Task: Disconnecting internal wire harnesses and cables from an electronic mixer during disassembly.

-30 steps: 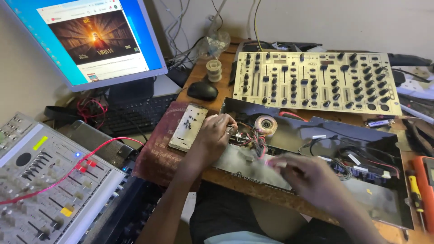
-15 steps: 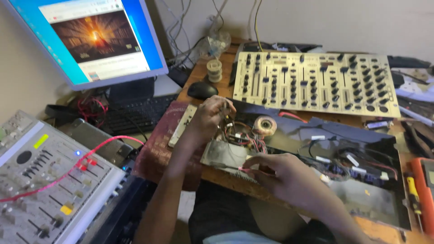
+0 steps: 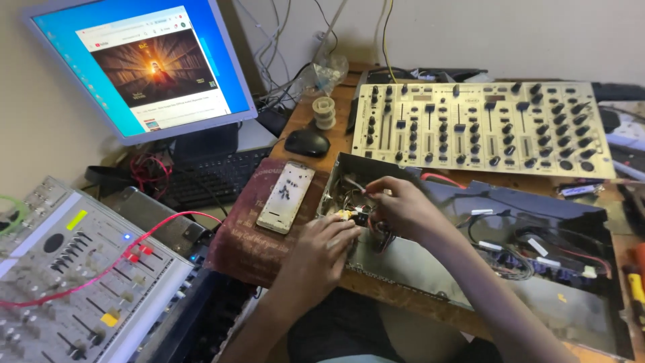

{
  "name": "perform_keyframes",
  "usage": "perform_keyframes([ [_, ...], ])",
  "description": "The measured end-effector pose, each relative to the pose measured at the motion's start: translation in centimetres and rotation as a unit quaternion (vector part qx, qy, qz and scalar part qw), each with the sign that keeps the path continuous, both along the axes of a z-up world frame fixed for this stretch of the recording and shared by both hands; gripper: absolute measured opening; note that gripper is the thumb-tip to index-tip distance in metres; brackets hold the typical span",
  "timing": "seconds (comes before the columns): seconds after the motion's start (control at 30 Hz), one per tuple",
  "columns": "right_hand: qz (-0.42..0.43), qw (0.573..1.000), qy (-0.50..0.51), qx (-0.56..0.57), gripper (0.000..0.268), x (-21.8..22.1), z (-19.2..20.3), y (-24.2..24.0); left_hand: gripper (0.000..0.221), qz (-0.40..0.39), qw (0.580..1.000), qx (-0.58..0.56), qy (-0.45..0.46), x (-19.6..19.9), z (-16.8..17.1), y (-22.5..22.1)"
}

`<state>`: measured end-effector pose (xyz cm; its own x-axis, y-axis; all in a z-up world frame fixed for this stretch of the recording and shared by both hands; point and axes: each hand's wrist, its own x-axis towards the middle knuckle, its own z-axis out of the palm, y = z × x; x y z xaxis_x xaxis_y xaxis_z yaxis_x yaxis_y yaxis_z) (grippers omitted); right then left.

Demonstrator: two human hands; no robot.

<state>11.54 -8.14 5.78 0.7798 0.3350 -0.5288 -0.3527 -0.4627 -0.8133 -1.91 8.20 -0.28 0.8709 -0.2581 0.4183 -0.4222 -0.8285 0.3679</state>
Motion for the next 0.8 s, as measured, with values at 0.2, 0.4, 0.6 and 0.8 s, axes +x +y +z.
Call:
perform_keyframes([
  [0.2,0.081,0.996,-0.016,-0.036,0.037,-1.9,0.4,1.2,0.025,0.039,0.994,-0.007,-0.102,-1.2,-2.6,0.0],
  [0.4,-0.072,0.985,0.071,0.140,0.029,0.8,-5.6,1.0,0.029,0.030,0.991,-0.006,-0.127,-0.8,-2.1,-0.2],
  [0.6,-0.077,0.995,0.010,0.066,0.037,-4.1,-1.1,3.7,0.023,0.031,0.990,-0.015,-0.133,-1.1,-0.7,-0.6],
  [0.8,-0.105,0.988,0.044,0.100,0.037,-3.4,-4.9,4.8,0.029,0.034,0.990,-0.025,-0.137,-1.2,-0.5,-0.6],
])
